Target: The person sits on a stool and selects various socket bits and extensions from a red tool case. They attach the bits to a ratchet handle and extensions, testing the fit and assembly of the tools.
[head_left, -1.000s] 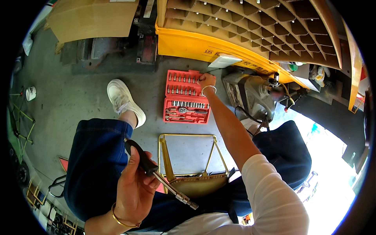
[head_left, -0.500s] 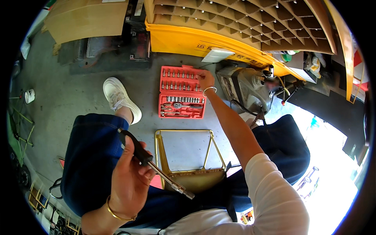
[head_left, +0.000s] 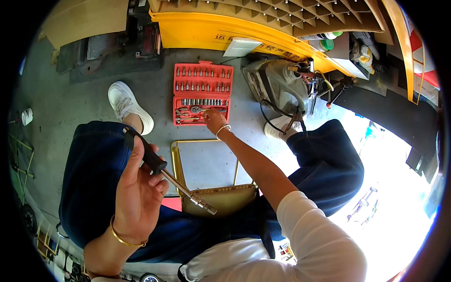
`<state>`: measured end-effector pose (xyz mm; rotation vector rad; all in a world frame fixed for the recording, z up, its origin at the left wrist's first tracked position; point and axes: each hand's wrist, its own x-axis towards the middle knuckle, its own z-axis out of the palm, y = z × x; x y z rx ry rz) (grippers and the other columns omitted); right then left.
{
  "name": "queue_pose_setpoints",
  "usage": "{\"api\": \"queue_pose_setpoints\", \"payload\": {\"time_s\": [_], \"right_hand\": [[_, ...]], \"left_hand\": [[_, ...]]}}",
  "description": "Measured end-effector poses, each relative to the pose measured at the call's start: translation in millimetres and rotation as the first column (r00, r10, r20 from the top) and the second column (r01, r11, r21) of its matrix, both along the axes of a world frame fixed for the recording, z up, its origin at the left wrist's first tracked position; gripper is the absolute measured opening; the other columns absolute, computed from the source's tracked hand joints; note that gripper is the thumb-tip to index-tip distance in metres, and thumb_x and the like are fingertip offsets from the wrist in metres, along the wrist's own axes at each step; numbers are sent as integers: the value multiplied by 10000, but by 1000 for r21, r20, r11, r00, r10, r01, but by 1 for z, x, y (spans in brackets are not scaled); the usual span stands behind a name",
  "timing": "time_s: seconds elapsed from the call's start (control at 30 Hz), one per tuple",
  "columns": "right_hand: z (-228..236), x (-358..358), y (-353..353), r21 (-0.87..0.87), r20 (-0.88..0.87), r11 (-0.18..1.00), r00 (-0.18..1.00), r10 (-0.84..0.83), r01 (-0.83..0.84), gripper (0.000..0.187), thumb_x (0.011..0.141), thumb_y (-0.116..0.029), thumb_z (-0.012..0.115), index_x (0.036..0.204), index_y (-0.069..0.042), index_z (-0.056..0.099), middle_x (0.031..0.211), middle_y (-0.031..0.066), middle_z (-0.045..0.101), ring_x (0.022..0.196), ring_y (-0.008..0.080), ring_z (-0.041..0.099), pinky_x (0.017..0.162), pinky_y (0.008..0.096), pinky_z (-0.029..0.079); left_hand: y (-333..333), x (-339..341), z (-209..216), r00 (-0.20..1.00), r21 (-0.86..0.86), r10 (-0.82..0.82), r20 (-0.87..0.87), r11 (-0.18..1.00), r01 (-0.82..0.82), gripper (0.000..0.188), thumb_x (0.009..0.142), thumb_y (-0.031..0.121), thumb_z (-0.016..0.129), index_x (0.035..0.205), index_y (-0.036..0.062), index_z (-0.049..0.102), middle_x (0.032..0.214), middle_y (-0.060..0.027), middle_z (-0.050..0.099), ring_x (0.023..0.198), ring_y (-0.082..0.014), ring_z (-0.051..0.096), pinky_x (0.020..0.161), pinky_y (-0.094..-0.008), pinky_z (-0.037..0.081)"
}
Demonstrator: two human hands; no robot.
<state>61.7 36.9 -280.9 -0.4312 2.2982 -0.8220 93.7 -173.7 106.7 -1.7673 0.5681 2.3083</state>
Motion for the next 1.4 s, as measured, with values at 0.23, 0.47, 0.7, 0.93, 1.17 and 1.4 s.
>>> {"api": "queue_pose_setpoints", "payload": {"time_s": [0.23, 0.47, 0.7, 0.93, 1.17, 1.4], "right_hand": [[-4, 12, -16, 58, -135, 981, 972, 191, -185, 163, 783, -125, 607, 931, -58, 598, 991, 106, 543, 869, 298, 600, 712, 406, 514], [-14, 12, -42, 170, -163, 906, 896, 413, -387, 183, 810, -62, 519, 976, -33, 590, 1018, 118, 531, 971, 287, 571, 773, 387, 530], [-21, 12, -53, 320, -207, 781, 765, 610, -536, 159, 805, -66, 521, 932, 0, 590, 984, 128, 527, 977, 276, 558, 781, 356, 540], [-25, 11, -53, 322, -265, 777, 736, 622, -541, 137, 812, -78, 520, 888, -9, 610, 968, 109, 530, 927, 251, 575, 716, 333, 552], [-20, 13, -56, 319, -271, 772, 728, 630, -549, 166, 820, -97, 520, 950, -21, 589, 977, 102, 525, 938, 251, 559, 692, 332, 557], [-29, 17, -55, 412, -254, 688, 650, 716, -597, 181, 839, -106, 495, 956, 7, 574, 1003, 129, 512, 954, 266, 546, 691, 326, 559]], "left_hand": [[-2, 0, -2, 1000, -4, 12, 15, 1000, -12, 281, 912, 379, 546, 953, 102, 513, 737, 38, 469, 537, -31, 397, 483, -169, 350], [-6, 0, -4, 999, 1, 5, 41, 1000, -5, 284, 913, 387, 540, 941, 105, 516, 729, 45, 466, 538, -29, 398, 478, -165, 337], [-10, 2, -5, 998, 4, 23, 62, 1000, -24, 293, 913, 393, 538, 949, 102, 518, 736, 41, 477, 539, -28, 398, 478, -167, 344], [-13, 5, -5, 1000, 25, 10, 18, 1000, -10, 323, 885, 411, 582, 960, 101, 531, 713, 39, 479, 552, -28, 412, 516, -190, 357], [-11, 6, -5, 999, 16, 36, 28, 999, -37, 303, 907, 394, 550, 966, 97, 531, 721, 31, 489, 542, -33, 411, 503, -181, 361], [-11, 7, -7, 1000, 30, 9, -1, 1000, -9, 333, 884, 413, 582, 963, 94, 528, 750, 31, 474, 560, -30, 414, 520, -191, 369]]}}
